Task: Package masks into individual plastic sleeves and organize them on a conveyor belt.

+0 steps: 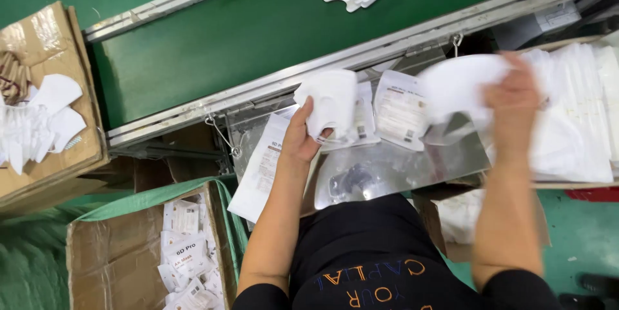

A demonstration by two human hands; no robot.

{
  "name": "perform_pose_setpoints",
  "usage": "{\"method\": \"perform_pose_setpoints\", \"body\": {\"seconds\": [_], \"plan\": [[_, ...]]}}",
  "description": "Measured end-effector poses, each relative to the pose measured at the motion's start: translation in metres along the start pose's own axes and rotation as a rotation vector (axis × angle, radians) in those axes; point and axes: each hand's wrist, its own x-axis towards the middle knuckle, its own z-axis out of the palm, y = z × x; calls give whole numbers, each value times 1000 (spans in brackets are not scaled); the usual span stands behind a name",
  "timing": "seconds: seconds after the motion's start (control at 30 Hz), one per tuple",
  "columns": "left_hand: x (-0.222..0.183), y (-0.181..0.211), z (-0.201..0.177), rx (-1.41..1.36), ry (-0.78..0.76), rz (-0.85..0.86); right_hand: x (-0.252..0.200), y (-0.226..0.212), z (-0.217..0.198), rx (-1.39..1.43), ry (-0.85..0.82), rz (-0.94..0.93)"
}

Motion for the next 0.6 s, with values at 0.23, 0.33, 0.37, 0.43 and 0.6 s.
{"method": "perform_pose_setpoints", "body": {"seconds": [0.23,0.33,0.37,0.43,0.6], "plan": [[27,2,2,560,202,224,26,51,-181,-657,541,-216],[13,26,33,473,145,302,39,56,-191,-731,594,-208],[8,36,39,451,97,347,46,66,-192,-772,596,-206],[15,37,40,458,120,306,54,76,-176,-870,587,-171],[33,62,23,423,188,295,63,138,-190,-1362,486,-149]]}}
